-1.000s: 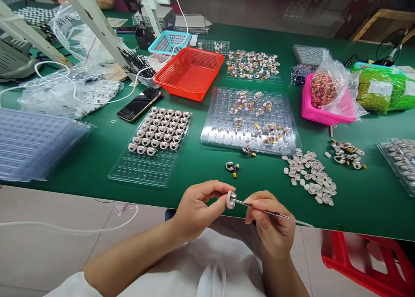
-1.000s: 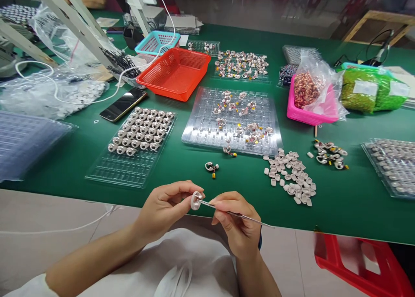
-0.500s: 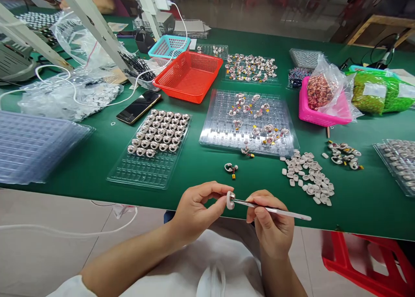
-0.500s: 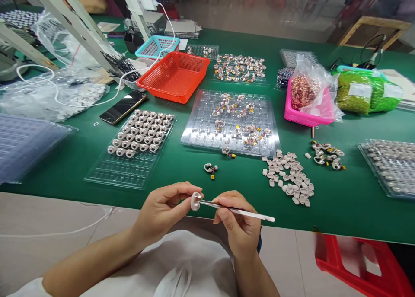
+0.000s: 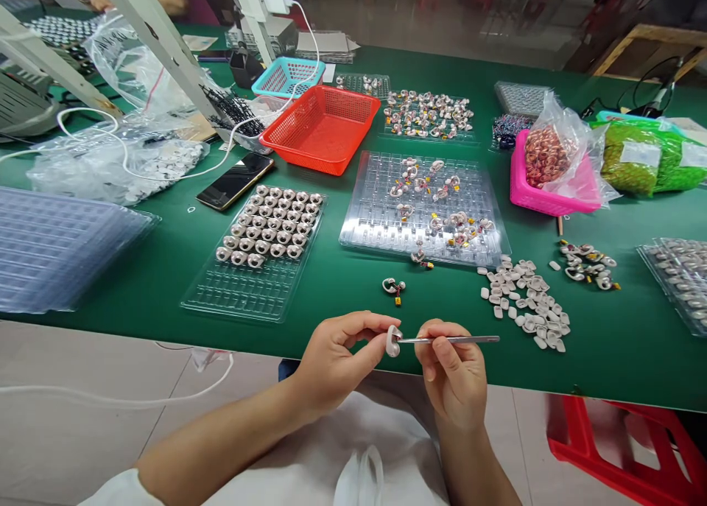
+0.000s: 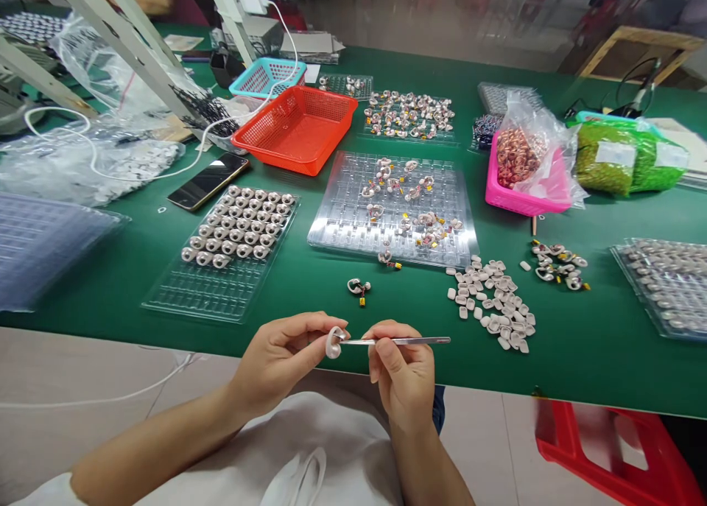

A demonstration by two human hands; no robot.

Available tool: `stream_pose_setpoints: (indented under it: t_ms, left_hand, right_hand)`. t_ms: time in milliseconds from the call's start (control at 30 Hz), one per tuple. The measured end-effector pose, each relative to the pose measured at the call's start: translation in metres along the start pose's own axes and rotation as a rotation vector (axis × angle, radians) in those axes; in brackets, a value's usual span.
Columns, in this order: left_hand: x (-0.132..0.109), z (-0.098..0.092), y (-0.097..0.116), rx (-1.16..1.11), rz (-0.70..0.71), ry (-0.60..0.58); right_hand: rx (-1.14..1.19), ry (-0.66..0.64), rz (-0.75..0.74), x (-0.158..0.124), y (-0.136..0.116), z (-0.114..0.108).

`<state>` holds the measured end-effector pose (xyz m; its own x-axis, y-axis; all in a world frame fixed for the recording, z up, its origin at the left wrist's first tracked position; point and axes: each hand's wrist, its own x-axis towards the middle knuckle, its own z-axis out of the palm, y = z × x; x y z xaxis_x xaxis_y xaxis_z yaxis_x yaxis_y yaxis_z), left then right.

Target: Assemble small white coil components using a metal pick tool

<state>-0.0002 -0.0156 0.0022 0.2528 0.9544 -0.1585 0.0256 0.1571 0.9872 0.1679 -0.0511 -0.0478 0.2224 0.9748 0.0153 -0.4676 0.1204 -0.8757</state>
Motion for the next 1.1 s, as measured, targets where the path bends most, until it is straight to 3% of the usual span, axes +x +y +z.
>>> stream_pose_setpoints:
  t_ms: [167, 433, 633, 767, 900, 1100]
  left_hand:
    - [-0.001, -0.001, -0.002, -0.040, -0.042, -0.004]
    - [0.001, 0.001, 0.001, 0.042, 0.027, 0.014]
    - [0.012, 0.000, 0.001, -0.296, -0.349, -0.089]
    - [0.019, -0.002, -0.001, -0.516, -0.518, -0.141]
    - [0.021, -0.003, -0.002, -0.582, -0.591, -0.174]
    - [0.021, -0.004, -0.005, -0.598, -0.592, -0.182]
  right_hand:
    - [0.023, 0.021, 0.025, 0.000, 0.003, -0.001]
    - [0.005, -0.002, -0.034, -0.001, 0.002, -0.002]
    - [0.054, 0.044, 0.069, 0.005, 0.001, 0.002]
    - [0.081, 0.104, 0.164, 0.008, -0.001, 0.005]
    - [0.058, 0.157, 0.198, 0.009, -0.003, 0.009]
    - [0.019, 0.181, 0.172, 0.008, -0.002, 0.010]
